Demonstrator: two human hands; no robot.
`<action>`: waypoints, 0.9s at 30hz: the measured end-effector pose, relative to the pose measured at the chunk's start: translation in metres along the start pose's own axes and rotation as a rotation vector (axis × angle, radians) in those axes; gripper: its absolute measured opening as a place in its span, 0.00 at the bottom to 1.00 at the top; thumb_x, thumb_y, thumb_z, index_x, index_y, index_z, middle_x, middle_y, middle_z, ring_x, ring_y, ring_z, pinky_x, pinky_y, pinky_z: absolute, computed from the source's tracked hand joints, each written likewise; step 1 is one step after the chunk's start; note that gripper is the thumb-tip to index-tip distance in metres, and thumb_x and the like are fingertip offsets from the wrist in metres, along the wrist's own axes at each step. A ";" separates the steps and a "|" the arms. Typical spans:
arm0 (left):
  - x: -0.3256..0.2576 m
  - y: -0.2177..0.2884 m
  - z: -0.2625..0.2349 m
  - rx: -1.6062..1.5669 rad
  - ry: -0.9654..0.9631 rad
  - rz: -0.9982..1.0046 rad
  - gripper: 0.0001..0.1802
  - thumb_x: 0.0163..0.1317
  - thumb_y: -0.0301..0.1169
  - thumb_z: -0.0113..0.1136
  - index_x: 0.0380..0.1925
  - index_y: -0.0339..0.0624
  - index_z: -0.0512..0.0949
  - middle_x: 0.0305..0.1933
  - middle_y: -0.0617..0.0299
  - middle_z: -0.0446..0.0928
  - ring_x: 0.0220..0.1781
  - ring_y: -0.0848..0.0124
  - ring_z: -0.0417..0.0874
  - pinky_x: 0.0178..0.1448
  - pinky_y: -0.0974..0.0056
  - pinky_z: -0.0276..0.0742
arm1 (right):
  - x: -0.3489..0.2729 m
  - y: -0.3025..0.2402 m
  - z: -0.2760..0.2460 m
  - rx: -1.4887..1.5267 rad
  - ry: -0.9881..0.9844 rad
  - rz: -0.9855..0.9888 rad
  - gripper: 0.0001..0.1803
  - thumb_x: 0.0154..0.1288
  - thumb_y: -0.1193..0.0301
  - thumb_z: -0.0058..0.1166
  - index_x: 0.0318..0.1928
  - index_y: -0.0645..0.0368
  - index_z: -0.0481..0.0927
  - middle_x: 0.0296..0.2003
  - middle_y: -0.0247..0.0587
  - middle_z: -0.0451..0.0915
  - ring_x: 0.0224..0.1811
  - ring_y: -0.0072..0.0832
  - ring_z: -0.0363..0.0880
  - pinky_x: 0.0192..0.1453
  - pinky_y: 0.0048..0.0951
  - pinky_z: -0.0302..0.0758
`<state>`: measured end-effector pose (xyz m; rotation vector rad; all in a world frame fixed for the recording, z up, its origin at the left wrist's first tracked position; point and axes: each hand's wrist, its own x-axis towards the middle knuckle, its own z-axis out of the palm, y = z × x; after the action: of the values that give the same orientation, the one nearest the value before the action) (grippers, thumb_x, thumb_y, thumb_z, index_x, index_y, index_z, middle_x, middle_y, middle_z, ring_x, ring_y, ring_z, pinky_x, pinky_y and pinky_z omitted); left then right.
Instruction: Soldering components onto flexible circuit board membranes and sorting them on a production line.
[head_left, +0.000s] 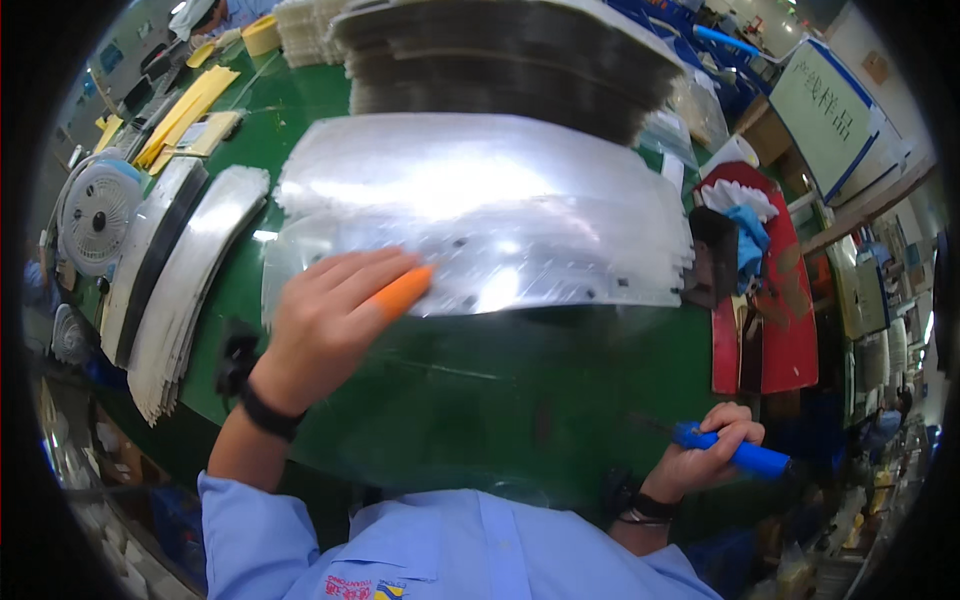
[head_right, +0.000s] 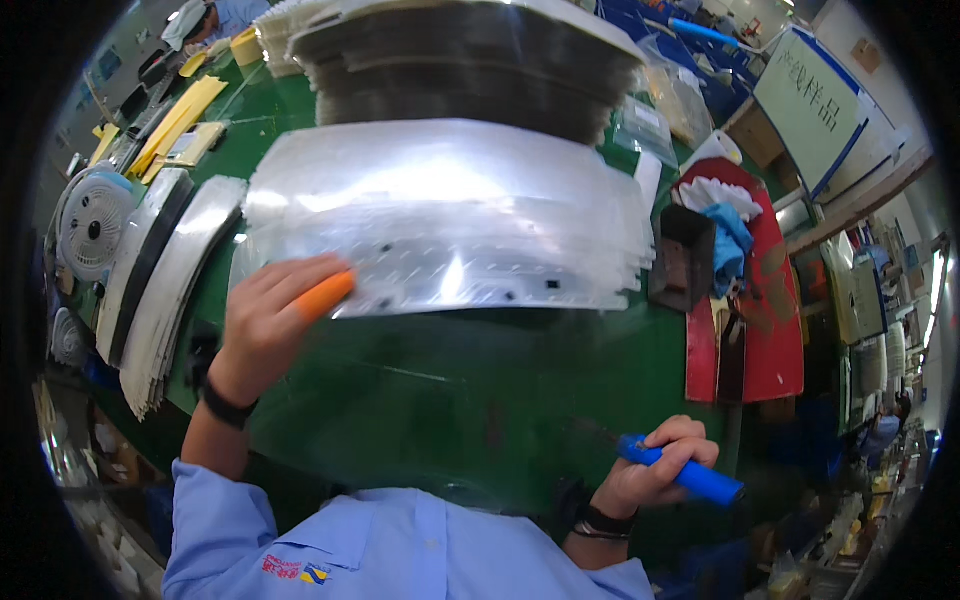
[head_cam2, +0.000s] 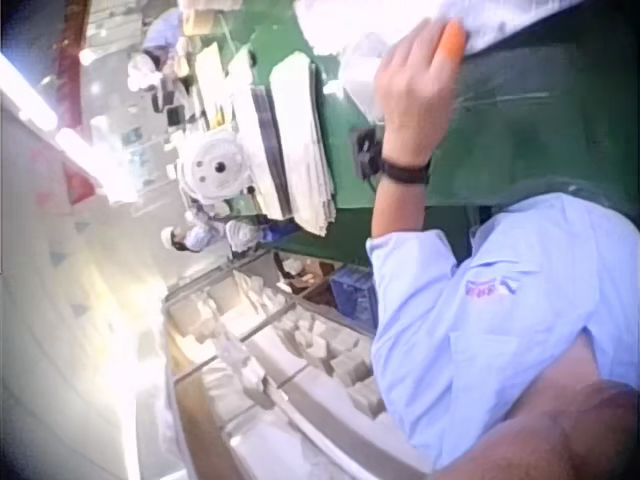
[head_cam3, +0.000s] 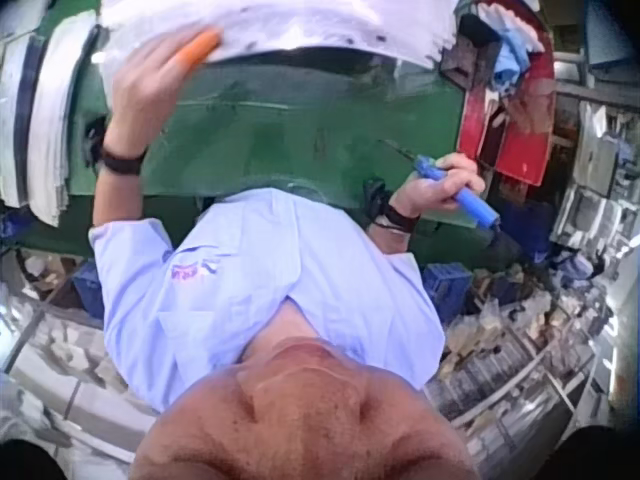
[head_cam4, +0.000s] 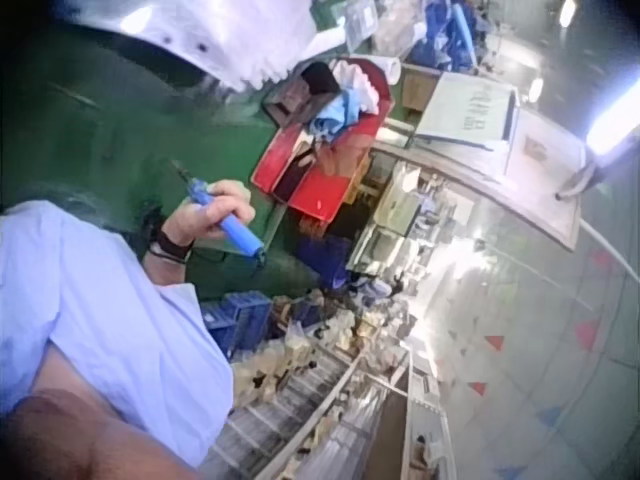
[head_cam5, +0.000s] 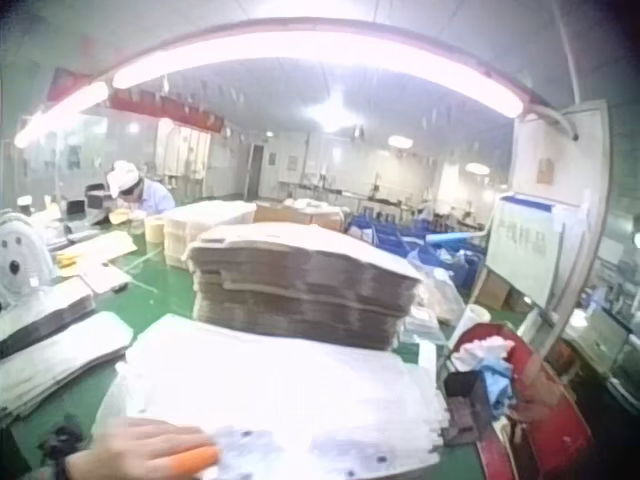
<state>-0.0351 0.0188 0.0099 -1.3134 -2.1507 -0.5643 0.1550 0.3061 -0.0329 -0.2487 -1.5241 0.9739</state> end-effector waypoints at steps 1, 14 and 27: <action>-0.016 0.004 -0.009 0.004 -0.050 0.000 0.11 0.49 0.25 0.61 0.36 0.42 0.80 0.41 0.58 0.82 0.44 0.61 0.83 0.48 0.60 0.79 | 0.001 0.000 -0.002 -0.023 0.006 -0.010 0.15 0.67 0.67 0.41 0.23 0.54 0.56 0.18 0.33 0.59 0.21 0.21 0.57 0.28 0.24 0.55; -0.131 0.071 0.010 -0.119 -0.485 -0.325 0.34 0.58 0.61 0.46 0.44 0.42 0.80 0.60 0.51 0.70 0.64 0.47 0.66 0.67 0.41 0.55 | -0.010 -0.015 0.046 0.093 -0.095 -0.008 0.11 0.63 0.69 0.43 0.26 0.56 0.59 0.15 0.36 0.64 0.18 0.21 0.59 0.25 0.24 0.55; -0.139 0.080 0.022 -0.089 -0.582 -0.277 0.34 0.56 0.66 0.44 0.47 0.55 0.81 0.66 0.51 0.63 0.70 0.38 0.53 0.67 0.30 0.42 | -0.031 -0.019 0.074 0.070 -0.270 0.091 0.12 0.64 0.69 0.43 0.25 0.56 0.59 0.16 0.35 0.62 0.21 0.21 0.60 0.29 0.23 0.58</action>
<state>0.0832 -0.0258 -0.0911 -1.3547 -2.8424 -0.4189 0.1030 0.2430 -0.0341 -0.1421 -1.7312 1.1672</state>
